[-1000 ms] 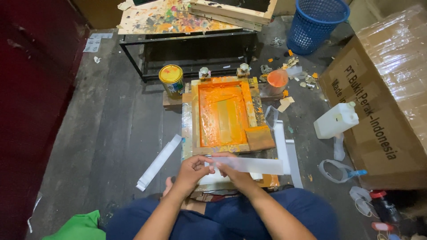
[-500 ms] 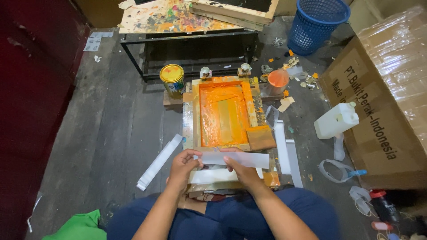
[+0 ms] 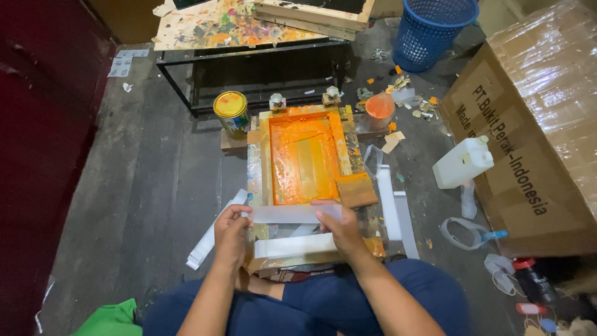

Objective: The person spreads orange ink across a screen printing frame using a squeegee, then picks up and inspects a white plastic strip, placing it back down. The person repeats the ink spreading and strip inspection process.

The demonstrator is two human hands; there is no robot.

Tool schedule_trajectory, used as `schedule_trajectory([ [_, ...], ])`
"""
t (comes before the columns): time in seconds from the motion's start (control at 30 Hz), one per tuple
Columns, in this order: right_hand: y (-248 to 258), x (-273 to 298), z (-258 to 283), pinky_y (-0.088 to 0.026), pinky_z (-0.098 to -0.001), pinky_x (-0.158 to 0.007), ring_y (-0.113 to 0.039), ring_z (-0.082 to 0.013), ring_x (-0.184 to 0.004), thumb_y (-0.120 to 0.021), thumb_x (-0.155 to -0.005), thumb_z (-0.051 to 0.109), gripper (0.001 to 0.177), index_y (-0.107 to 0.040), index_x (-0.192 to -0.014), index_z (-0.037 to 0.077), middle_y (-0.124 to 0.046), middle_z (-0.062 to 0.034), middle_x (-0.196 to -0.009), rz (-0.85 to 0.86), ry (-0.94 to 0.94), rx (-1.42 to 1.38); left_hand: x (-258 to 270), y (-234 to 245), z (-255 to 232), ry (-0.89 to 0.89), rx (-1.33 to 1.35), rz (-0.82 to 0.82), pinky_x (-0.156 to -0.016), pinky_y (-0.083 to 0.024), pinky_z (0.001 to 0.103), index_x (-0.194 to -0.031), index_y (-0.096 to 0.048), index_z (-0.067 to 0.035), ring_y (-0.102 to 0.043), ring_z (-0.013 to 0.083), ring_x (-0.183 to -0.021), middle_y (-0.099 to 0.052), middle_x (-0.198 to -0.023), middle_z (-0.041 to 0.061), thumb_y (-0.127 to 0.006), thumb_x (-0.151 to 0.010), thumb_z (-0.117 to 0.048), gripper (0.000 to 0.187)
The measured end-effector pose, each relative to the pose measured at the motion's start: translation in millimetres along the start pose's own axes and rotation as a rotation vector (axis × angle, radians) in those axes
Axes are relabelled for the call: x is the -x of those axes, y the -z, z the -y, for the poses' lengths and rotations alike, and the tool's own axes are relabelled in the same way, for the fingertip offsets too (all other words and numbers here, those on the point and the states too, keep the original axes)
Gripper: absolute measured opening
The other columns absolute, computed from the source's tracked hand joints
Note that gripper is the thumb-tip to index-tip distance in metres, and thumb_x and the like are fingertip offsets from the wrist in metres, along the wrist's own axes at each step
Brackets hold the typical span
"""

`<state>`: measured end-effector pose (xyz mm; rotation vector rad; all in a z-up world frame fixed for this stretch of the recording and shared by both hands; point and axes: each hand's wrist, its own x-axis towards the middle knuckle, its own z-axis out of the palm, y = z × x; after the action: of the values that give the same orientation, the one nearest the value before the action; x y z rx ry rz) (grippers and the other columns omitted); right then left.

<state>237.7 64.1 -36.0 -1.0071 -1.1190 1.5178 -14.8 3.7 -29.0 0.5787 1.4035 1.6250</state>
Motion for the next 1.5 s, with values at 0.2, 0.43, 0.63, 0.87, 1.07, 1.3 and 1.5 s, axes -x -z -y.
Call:
schedule_trajectory([
  [0.2,9,-7,-3,-0.054,-0.0273,-0.051,-0.060,-0.0151,-0.050,-0.076,-0.087,0.015,0.035,-0.077,-0.118,-0.001,-0.060,-0.0133,-0.052,-0.010,-0.012,-0.008,-1,4,-10,-0.021,0.127,-0.053,-0.068,-0.048,0.026,-0.089,-0.057,-0.002,-0.057,0.0117,-0.061,-0.060,-0.085,0.009,-0.058,-0.078,0.012,0.018],
  [0.43,1,-1,22,-0.056,-0.0235,-0.056,-0.064,-0.0118,-0.055,-0.067,-0.092,0.026,0.040,-0.075,-0.124,0.002,-0.066,-0.0137,-0.059,0.007,-0.050,0.010,6,-1,-30,-0.007,0.213,-0.090,-0.068,-0.049,0.025,-0.096,-0.049,-0.009,-0.059,0.0108,-0.061,-0.061,-0.090,0.007,-0.058,-0.081,0.012,0.027],
  [0.63,2,-2,18,-0.055,-0.0246,-0.058,-0.061,-0.0127,-0.056,-0.069,-0.091,0.021,0.038,-0.075,-0.122,-0.001,-0.068,-0.0162,-0.060,-0.014,-0.032,-0.021,18,-15,-35,0.137,0.309,0.045,-0.077,-0.054,0.024,-0.133,-0.052,-0.004,-0.064,0.0126,-0.077,-0.065,-0.105,0.012,-0.068,-0.088,-0.011,0.049],
  [0.87,-6,7,21,-0.057,-0.0281,-0.061,-0.068,-0.0172,-0.059,-0.074,-0.086,0.015,0.032,-0.079,-0.113,0.000,-0.074,-0.0172,-0.066,0.064,-0.039,0.100,45,-39,-18,0.306,0.104,0.369,-0.090,-0.053,0.031,-0.130,-0.062,-0.001,-0.069,0.0200,-0.088,-0.072,-0.106,0.015,-0.078,-0.082,-0.017,0.053],
  [1.07,-21,20,30,-0.057,-0.0324,-0.071,-0.074,-0.0183,-0.067,-0.073,-0.087,0.013,0.023,-0.073,-0.108,0.004,-0.077,-0.0156,-0.069,0.234,-0.086,0.209,57,-48,-36,0.380,0.058,0.487,-0.105,-0.050,0.038,-0.146,-0.055,-0.006,-0.064,0.0266,-0.116,-0.065,-0.137,0.016,-0.070,-0.084,-0.023,0.066],
  [1.3,-26,24,31,-0.052,-0.0284,-0.062,-0.072,-0.0154,-0.064,-0.075,-0.087,0.014,0.018,-0.070,-0.104,0.009,-0.077,-0.0126,-0.068,0.285,-0.117,0.276,50,-39,-14,0.354,0.079,0.460,-0.104,-0.052,0.037,-0.120,-0.070,-0.005,-0.070,0.0262,-0.108,-0.074,-0.112,0.017,-0.073,-0.088,-0.016,0.035],
  [1.5,-16,15,19,-0.051,-0.0288,-0.059,-0.068,-0.0149,-0.059,-0.075,-0.086,0.011,0.012,-0.069,-0.096,0.007,-0.076,-0.0131,-0.065,0.263,-0.045,0.220,43,-36,-6,0.313,0.158,0.475,-0.097,-0.057,0.041,-0.115,-0.068,0.000,-0.067,0.0271,-0.110,-0.072,-0.116,0.018,-0.072,-0.088,-0.011,0.029],
])
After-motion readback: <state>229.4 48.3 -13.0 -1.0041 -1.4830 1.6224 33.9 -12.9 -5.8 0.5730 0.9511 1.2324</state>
